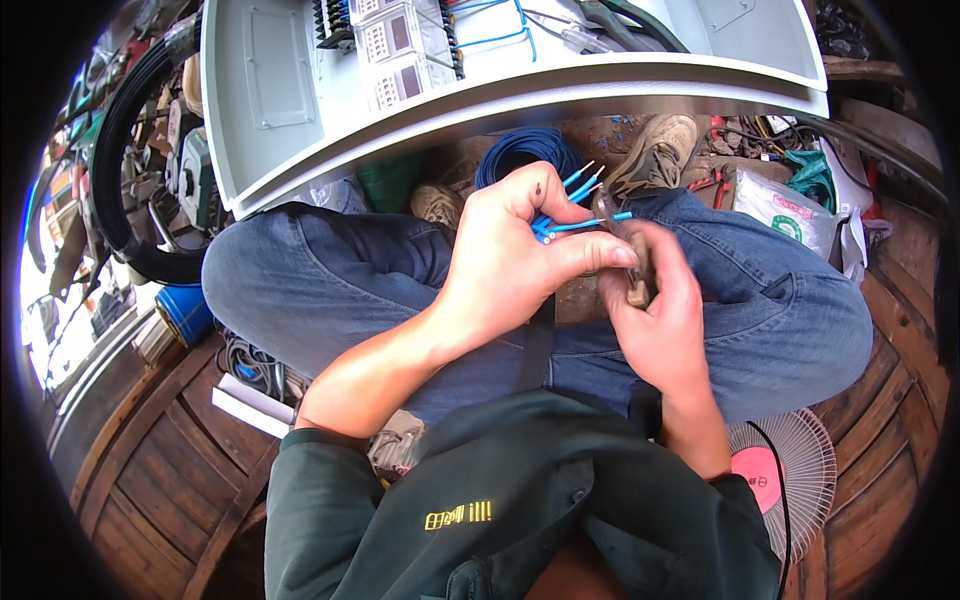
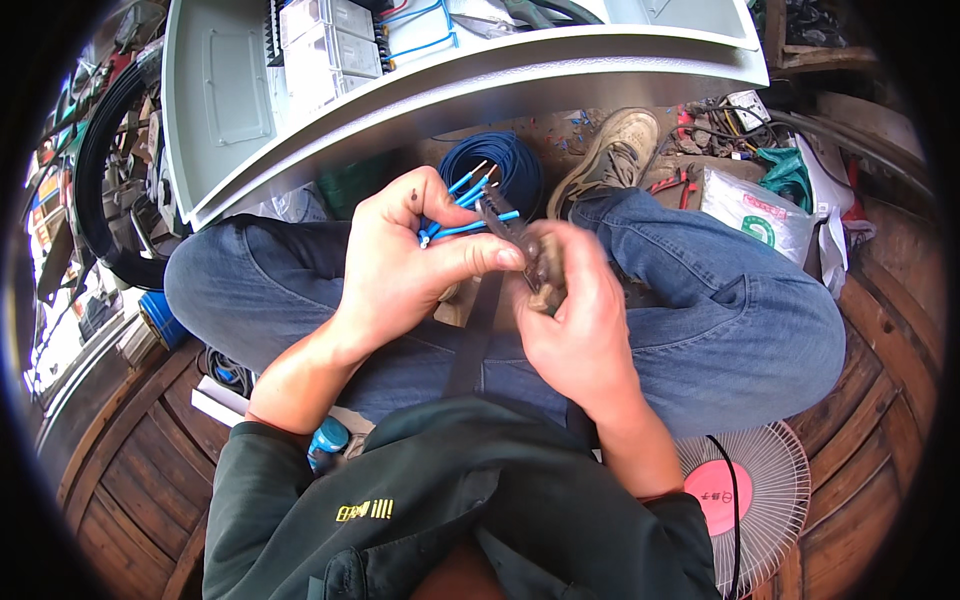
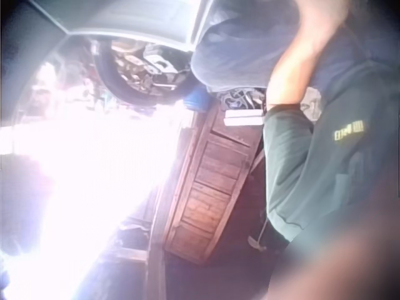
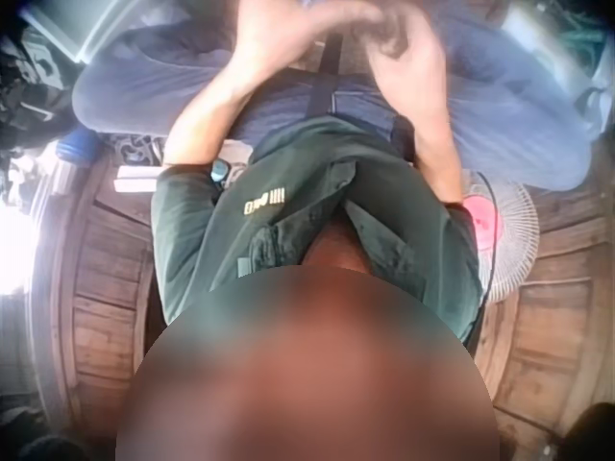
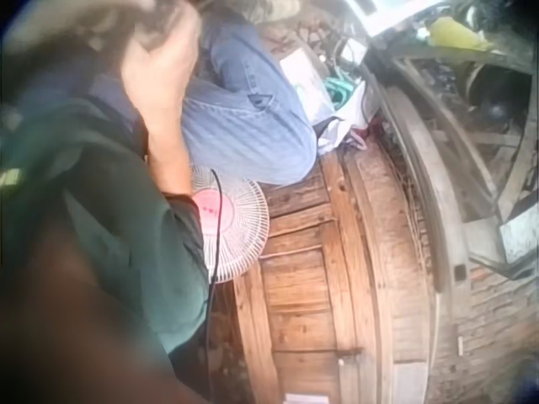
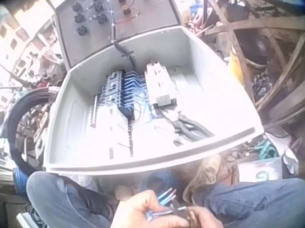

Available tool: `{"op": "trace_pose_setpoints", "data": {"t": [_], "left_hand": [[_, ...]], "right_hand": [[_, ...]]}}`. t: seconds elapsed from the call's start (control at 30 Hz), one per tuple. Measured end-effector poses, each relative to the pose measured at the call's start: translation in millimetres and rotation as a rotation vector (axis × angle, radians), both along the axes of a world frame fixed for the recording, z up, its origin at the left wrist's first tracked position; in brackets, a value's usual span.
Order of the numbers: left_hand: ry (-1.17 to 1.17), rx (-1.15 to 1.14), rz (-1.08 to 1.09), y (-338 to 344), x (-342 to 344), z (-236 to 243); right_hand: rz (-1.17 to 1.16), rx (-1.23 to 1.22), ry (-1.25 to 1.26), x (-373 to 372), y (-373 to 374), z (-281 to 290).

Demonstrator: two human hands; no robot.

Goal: The person strips the insulation from several blue wires using pliers and then inserts the stripped ends into terminals inside an open electrical box. The person repeats this process for multiple wires.

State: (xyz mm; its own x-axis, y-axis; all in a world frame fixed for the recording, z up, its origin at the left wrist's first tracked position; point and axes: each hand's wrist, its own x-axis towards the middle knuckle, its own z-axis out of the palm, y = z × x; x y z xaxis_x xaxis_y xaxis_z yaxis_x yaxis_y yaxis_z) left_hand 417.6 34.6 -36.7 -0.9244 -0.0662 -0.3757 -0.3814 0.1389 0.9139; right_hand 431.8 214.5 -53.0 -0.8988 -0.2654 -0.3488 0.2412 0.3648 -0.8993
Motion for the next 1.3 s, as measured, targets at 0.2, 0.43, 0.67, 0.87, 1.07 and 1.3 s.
{"op": "trace_pose_setpoints", "data": {"t": [0.2, 0.43, 0.67, 0.87, 1.07, 1.3], "left_hand": [[-0.195, -0.042, 0.019, -6.7, -1.6, 2.1], [-0.366, 0.448, -0.052, 4.6, 4.4, -5.2], [-0.233, 0.312, -0.31, 13.3, 16.2, -5.8], [-0.081, 0.254, -0.323, 24.0, 24.4, -8.7], [-0.308, 0.464, -0.023, 18.2, 18.7, -13.1], [-0.164, 0.541, 0.07, 18.3, 16.7, -19.9]], "right_hand": [[-0.278, 0.067, 0.039, -9.3, 4.5, 3.3], [-0.324, -0.438, -0.154, -8.4, 8.9, 9.9], [-0.293, -0.245, 0.04, -3.0, -7.1, -5.4], [-0.332, -0.258, -0.042, -6.7, -8.7, -4.8], [-0.476, -0.358, -0.06, -14.7, 0.3, 6.6], [-0.476, -0.324, -0.058, -19.9, 4.2, 6.3]]}}
